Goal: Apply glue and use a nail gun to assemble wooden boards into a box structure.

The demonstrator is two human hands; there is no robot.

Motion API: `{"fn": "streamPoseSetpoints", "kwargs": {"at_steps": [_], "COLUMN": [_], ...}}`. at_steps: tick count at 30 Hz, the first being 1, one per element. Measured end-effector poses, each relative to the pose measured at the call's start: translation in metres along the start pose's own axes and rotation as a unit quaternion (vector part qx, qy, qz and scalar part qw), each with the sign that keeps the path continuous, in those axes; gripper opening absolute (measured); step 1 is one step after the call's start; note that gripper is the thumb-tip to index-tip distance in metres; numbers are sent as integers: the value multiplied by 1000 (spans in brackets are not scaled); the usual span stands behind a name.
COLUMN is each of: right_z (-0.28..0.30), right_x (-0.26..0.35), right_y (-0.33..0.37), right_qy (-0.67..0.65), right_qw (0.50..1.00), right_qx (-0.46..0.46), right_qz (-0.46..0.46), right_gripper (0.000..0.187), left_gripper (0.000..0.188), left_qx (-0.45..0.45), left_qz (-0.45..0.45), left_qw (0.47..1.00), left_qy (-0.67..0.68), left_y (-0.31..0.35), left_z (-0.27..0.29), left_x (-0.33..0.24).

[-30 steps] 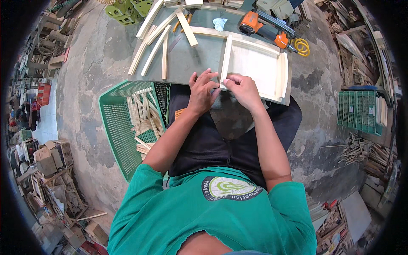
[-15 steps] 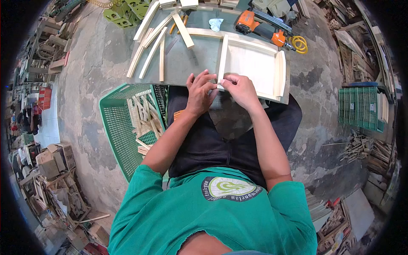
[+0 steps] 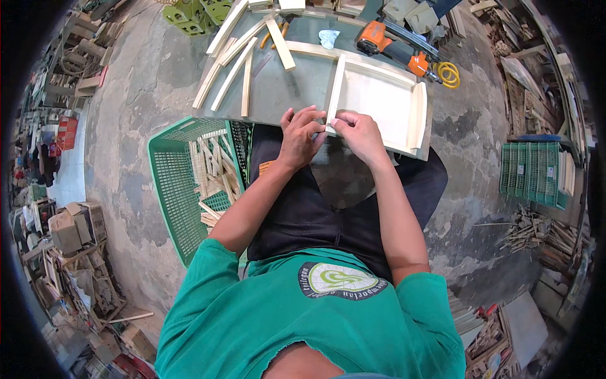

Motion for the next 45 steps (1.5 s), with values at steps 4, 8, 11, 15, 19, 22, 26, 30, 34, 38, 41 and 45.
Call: {"fn": "streamPoseSetpoints", "kwargs": {"at_steps": [4,8,11,15,19,22,26,30,34,38,41,45], "right_z": [0,-3,3,39,130,150,154,151,158,185,194,174], "right_x": [-1,-3,1,-1,2,-1,-26,-30,-14,11,17,39], "right_y": [-2,-3,-2,-21,-80,-129,-175,-194,-181,-115,-42,84], "right_qy": [-1,-10,-14,1,175,411,514,506,504,507,477,454], "right_qw": [1000,1000,1000,996,943,886,856,861,860,856,869,889], "right_qx": [-3,1,-11,-74,-252,-208,-51,33,12,-22,-40,-24], "right_qz": [3,2,20,48,130,53,21,49,75,96,130,60], "right_gripper": [36,35,34,37,42,70,86,94,88,81,84,91], "left_gripper": [22,23,27,23,23,23,20,18,40,86,97,90], "left_qx": [0,-5,0,-3,13,11,15,19,42,55,90,106], "left_qz": [-10,-5,1,-9,-8,-3,-7,-6,-10,-10,-42,-63], "left_qw": [1000,1000,1000,1000,1000,1000,1000,999,998,998,994,990], "left_qy": [-5,-6,-7,-13,-16,-16,-25,-40,-41,-19,-51,-66], "left_y": [-1,-2,2,2,0,1,-4,-6,-10,-19,-24,-26], "left_z": [1,0,1,3,-1,1,4,11,13,13,11,12], "left_x": [-2,-2,-1,-4,-5,-1,-5,-9,-10,-12,-15,-15]}}
Point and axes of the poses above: each hand's wrist, its own y-axis away from the middle knuckle, its own z-axis out of the back of the hand, x = y × z, the point moved 9 cm from there along -y, towards the middle knuckle, and after that the axes turned 8 degrees about y, right-handed, at the moved point
